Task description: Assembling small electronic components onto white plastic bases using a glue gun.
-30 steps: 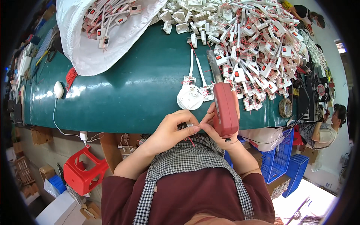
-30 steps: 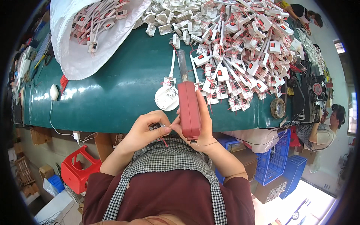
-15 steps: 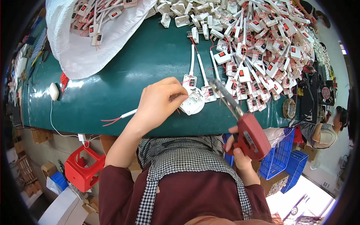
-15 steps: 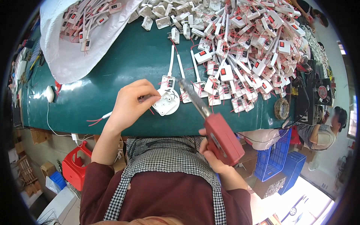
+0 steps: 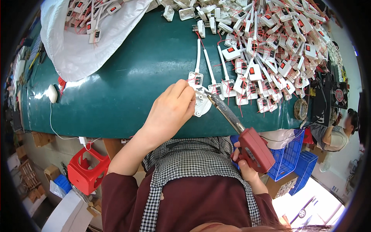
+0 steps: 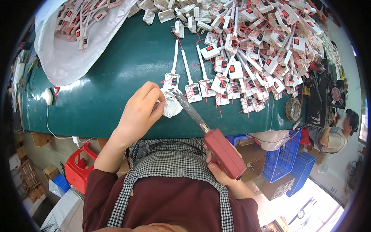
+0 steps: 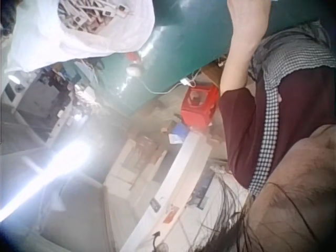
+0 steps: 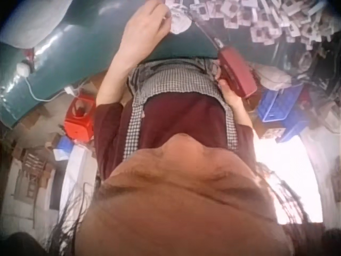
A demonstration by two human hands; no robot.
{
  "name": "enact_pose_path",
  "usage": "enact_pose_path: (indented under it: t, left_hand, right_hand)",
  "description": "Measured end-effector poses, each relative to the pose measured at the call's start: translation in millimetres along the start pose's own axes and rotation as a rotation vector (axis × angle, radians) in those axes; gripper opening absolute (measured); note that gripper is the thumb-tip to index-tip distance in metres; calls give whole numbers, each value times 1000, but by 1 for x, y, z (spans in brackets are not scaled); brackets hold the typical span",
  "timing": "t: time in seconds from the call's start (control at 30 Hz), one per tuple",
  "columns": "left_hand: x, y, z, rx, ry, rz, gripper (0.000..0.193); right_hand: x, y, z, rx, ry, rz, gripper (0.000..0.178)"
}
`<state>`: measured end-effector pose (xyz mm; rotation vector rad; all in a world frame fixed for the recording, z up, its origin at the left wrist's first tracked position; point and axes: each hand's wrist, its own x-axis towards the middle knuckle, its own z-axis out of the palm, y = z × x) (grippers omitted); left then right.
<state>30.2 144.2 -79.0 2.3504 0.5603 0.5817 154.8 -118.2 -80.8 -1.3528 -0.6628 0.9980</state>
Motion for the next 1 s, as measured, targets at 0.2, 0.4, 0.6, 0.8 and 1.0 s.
enact_pose_path:
  t: [0.2,0.4,0.6,0.8,1.0]
  left_hand:
    - [-8,2,12,-19,140,-56,13]
    - [-12,1,23,-8,269,-26,15]
    - [-11,2,25,38,304,10,15]
    - [-13,2,28,62,334,16,16]
    - [-15,-1,30,44,366,32,17]
  right_hand:
    - [2,4,0,-24,38,-1,70]
    - [0,7,-3,-267,50,-81,51]
    - [3,11,-4,-332,89,1,39]
    - [5,14,-9,-325,52,-37,40]
    - [2,18,-13,-449,36,-53,45]
